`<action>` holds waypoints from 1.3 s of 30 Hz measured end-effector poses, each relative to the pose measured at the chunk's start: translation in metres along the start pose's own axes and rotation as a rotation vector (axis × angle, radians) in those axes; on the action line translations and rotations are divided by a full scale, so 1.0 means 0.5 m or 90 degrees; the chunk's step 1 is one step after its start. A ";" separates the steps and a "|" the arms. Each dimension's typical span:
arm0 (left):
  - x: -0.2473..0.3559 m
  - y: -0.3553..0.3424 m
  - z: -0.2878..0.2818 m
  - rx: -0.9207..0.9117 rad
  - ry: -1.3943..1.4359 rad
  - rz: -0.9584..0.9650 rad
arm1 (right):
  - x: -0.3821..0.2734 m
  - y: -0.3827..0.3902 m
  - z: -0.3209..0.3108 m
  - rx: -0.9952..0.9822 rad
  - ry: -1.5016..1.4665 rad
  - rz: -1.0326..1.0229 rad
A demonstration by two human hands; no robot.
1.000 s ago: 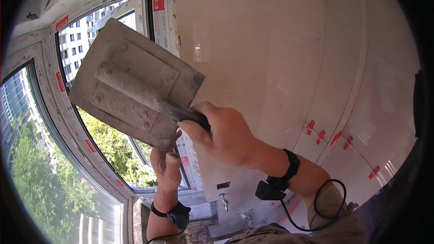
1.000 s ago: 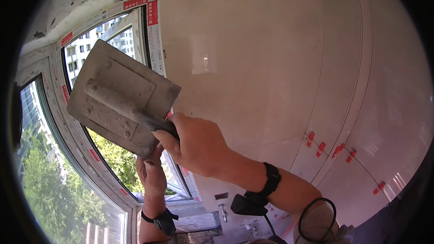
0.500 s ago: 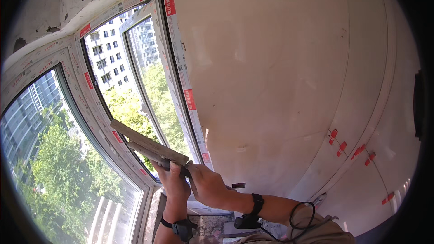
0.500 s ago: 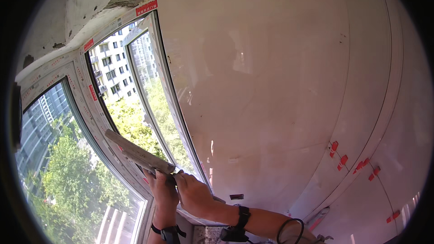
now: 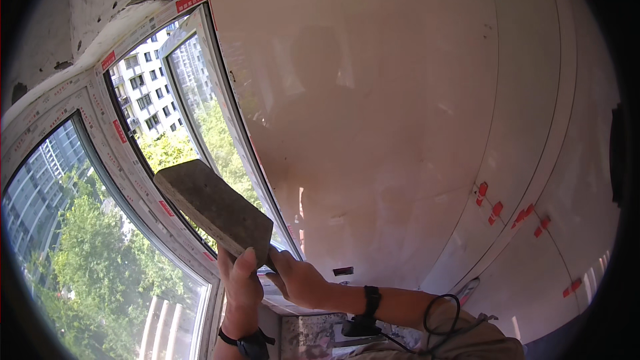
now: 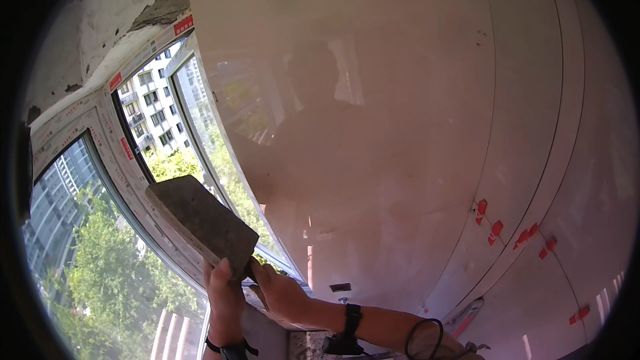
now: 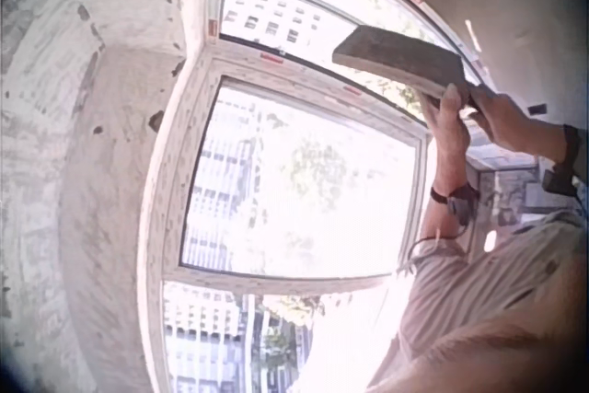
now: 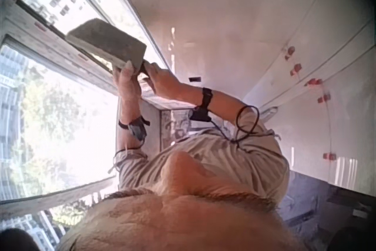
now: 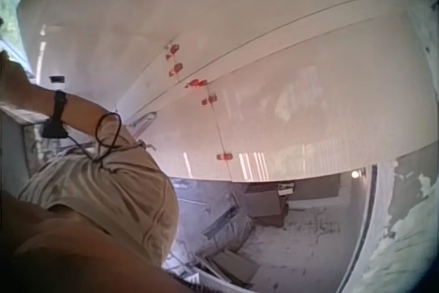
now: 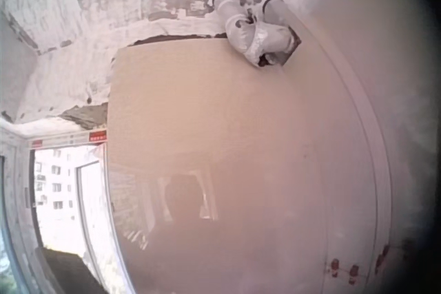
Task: Applying grout and installing tile spacers on a wall.
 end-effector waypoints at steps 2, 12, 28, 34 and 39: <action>0.000 -0.008 -0.010 -0.025 0.043 -0.002 | 0.002 -0.008 -0.003 -0.004 -0.045 -0.013; 0.024 -0.083 -0.053 0.113 -0.048 0.060 | 0.074 0.065 -0.264 0.142 -0.145 0.099; -0.001 -0.109 0.038 0.129 -0.092 0.097 | 0.029 0.087 -0.540 0.533 0.535 -0.147; -0.009 -0.113 0.074 0.012 -0.193 -0.019 | 0.063 0.020 -0.500 0.461 0.677 -0.121; 0.005 -0.099 0.022 0.118 -0.117 0.023 | 0.072 0.014 -0.492 0.426 0.621 -0.095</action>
Point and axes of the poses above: each hand's wrist, its own y-axis away from the middle knuckle, its own z-axis out of the palm, x = y × z, the point moved 3 cm from there along -y, towards the middle knuckle, and after that the axes turned 11 degrees about -y, right-handed, at the moved point
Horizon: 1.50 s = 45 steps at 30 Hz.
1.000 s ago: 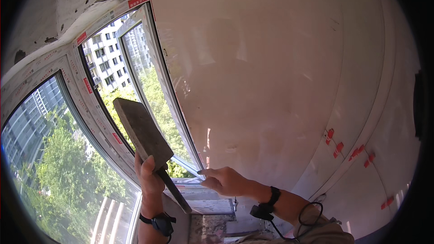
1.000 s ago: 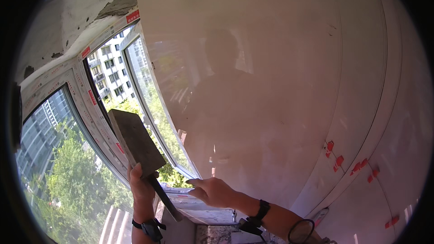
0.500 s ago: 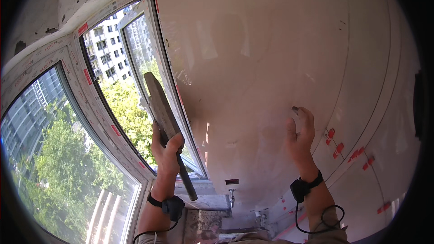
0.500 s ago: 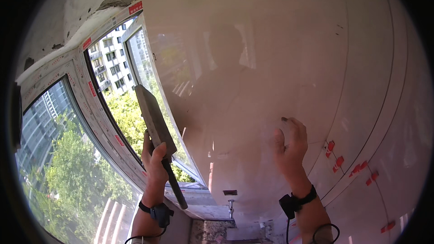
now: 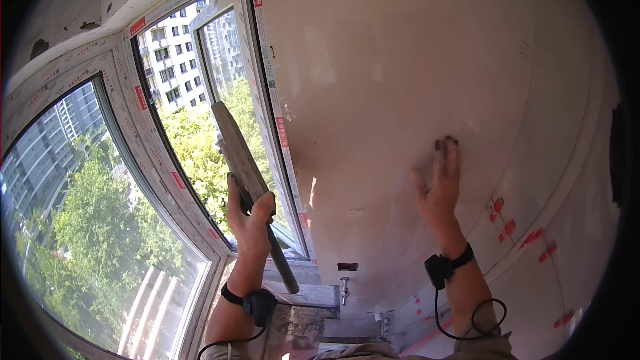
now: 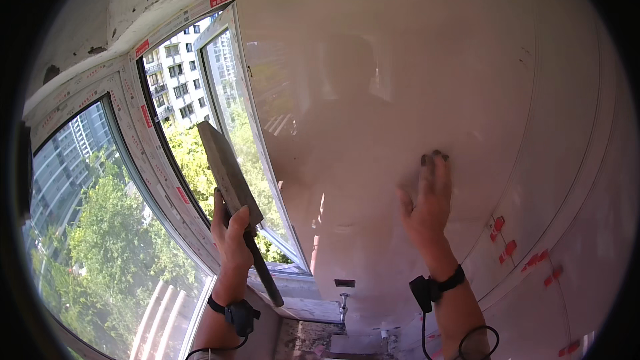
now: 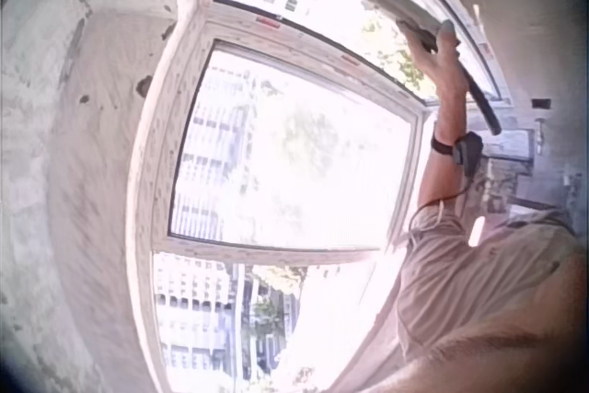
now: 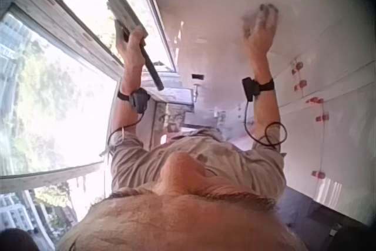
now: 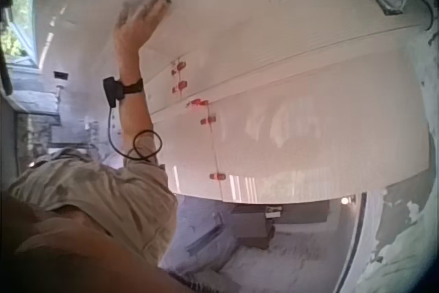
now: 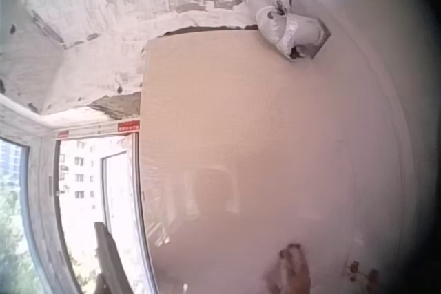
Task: Applying grout and installing tile spacers on a wall.
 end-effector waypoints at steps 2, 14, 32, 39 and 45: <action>-0.022 0.006 0.003 -0.033 -0.072 -0.006 | -0.018 -0.004 0.009 -0.030 -0.031 -0.004; -0.038 0.004 0.014 -0.074 -0.074 0.023 | -0.008 0.014 -0.006 -0.044 -0.046 0.050; -0.072 0.037 0.013 -0.107 -0.079 -0.018 | -0.022 0.014 0.006 -0.065 0.034 0.066; -0.083 0.026 0.020 -0.073 -0.205 0.057 | -0.031 0.021 0.014 -0.066 0.040 0.012; -0.074 0.028 -0.032 -0.003 -0.049 -0.022 | -0.033 0.017 0.000 -0.075 0.041 0.035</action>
Point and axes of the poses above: each hand's wrist, its own y-axis away from the middle knuckle, its own z-axis out of the palm, x = y × z, the point moved 3 cm from there along -y, towards the middle knuckle, and after that the axes turned 11 degrees about -y, right-handed, at the moved point
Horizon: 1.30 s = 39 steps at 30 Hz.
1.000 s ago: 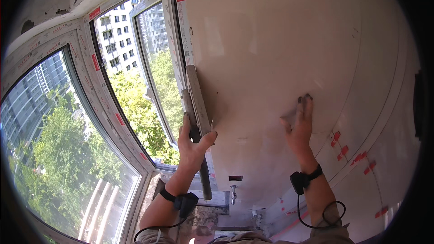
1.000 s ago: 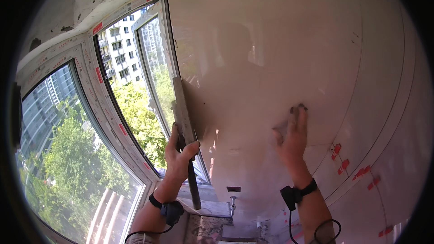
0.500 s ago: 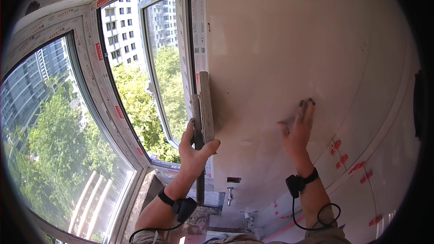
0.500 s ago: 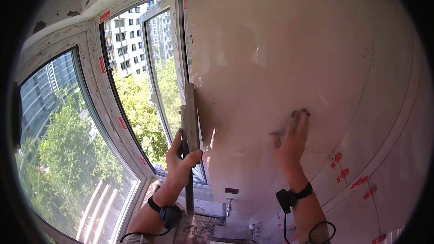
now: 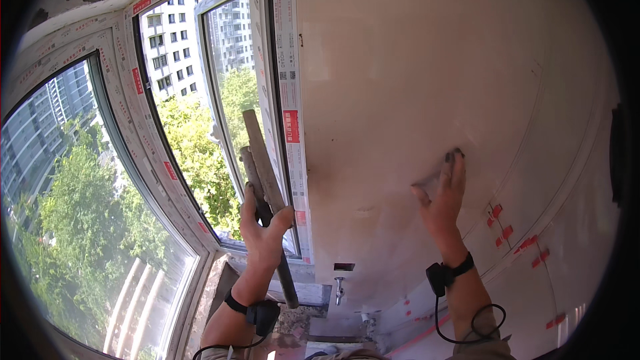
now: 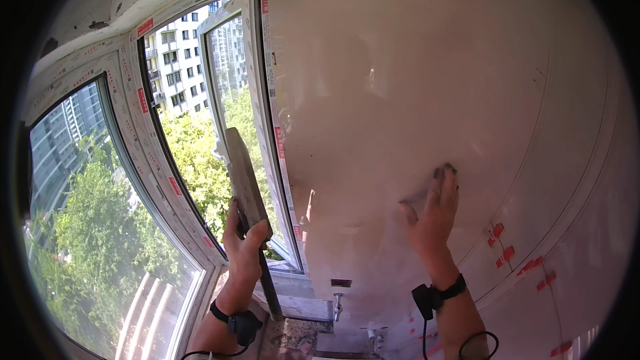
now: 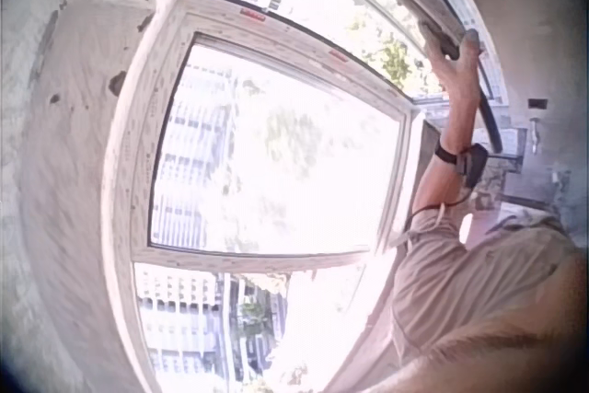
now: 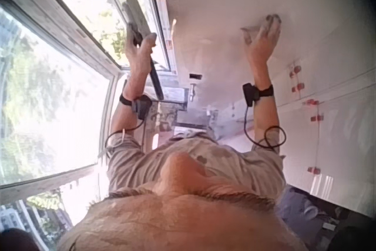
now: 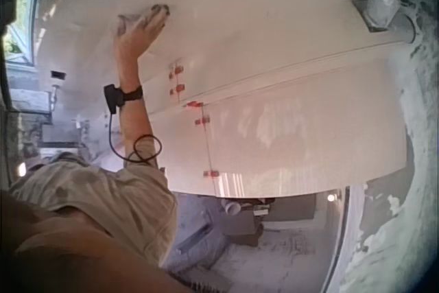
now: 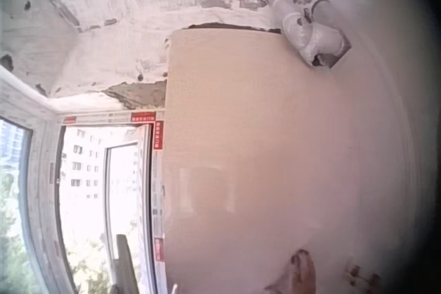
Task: Applying grout and installing tile spacers on a wall.
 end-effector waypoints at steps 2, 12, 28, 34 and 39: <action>-0.024 -0.009 0.014 0.021 -0.089 0.020 | -0.002 0.001 0.010 0.002 -0.003 -0.024; 0.020 -0.014 0.023 -0.079 0.028 -0.072 | 0.033 0.020 -0.003 -0.020 0.040 0.034; 0.016 -0.015 0.064 -0.151 -0.066 -0.027 | -0.004 0.013 0.013 -0.007 0.000 0.056; 0.042 -0.017 0.020 -0.092 0.057 -0.074 | 0.029 0.027 -0.009 -0.038 0.038 0.064; -0.006 -0.025 0.062 -0.063 -0.168 0.079 | 0.007 0.020 0.018 -0.012 -0.010 0.020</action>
Point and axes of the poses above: each hand's wrist, its own y-axis away from the middle knuckle, its own z-axis out of the palm, x = y × z, the point moved 3 cm from there along -y, towards the middle knuckle, and after that the axes turned 11 degrees about -y, right-handed, at the moved point
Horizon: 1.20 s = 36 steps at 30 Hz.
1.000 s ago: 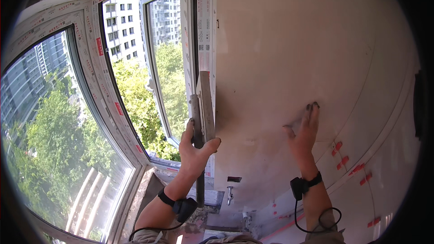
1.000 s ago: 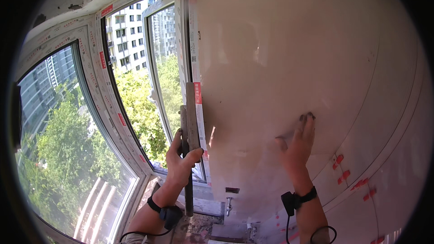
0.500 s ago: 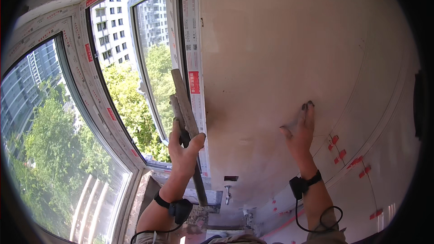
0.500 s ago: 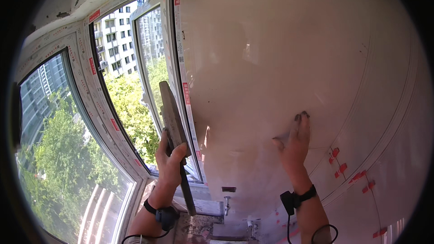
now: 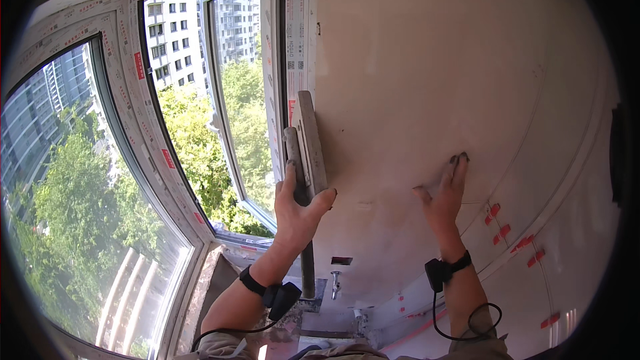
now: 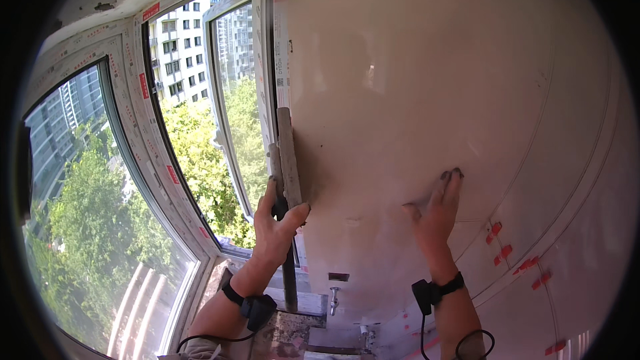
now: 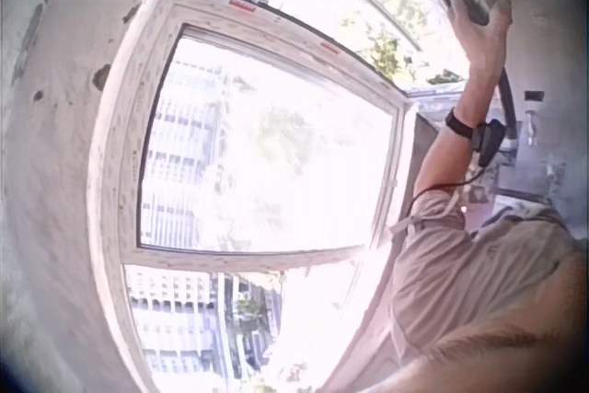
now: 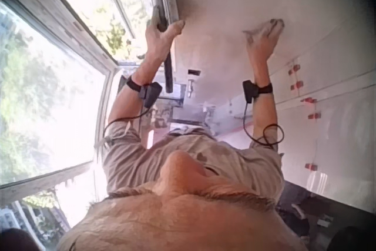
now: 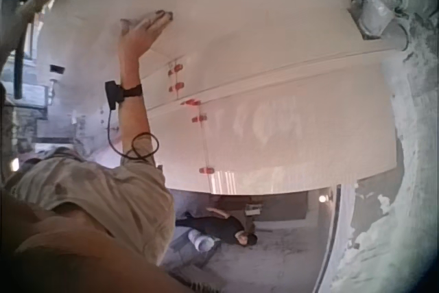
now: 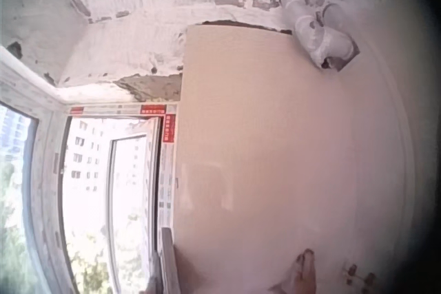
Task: Applying grout and installing tile spacers on a wall.
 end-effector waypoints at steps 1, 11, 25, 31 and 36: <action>0.014 0.004 0.001 0.001 0.005 -0.002 | 0.008 -0.002 -0.004 -0.002 0.013 0.032; 0.031 -0.008 -0.006 -0.091 0.173 -0.086 | -0.001 -0.005 -0.009 -0.005 0.037 -0.001; 0.201 0.016 -0.024 -0.004 0.092 0.293 | -0.241 0.033 -0.068 -0.138 -0.502 -0.111; 0.350 0.042 0.094 -0.071 0.095 0.307 | -0.260 0.039 -0.093 0.021 -0.447 -0.044; 0.082 -0.016 0.031 0.052 -0.058 0.312 | -0.105 0.091 -0.088 -0.020 -0.613 0.291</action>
Point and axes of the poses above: each hand's wrist, its own y-axis away from the middle knuckle, its own z-axis out of the palm, x = y × z, the point moved 3 cm from there along -y, towards the middle knuckle, and after that the axes turned 11 degrees about -y, right-handed, at the moved point
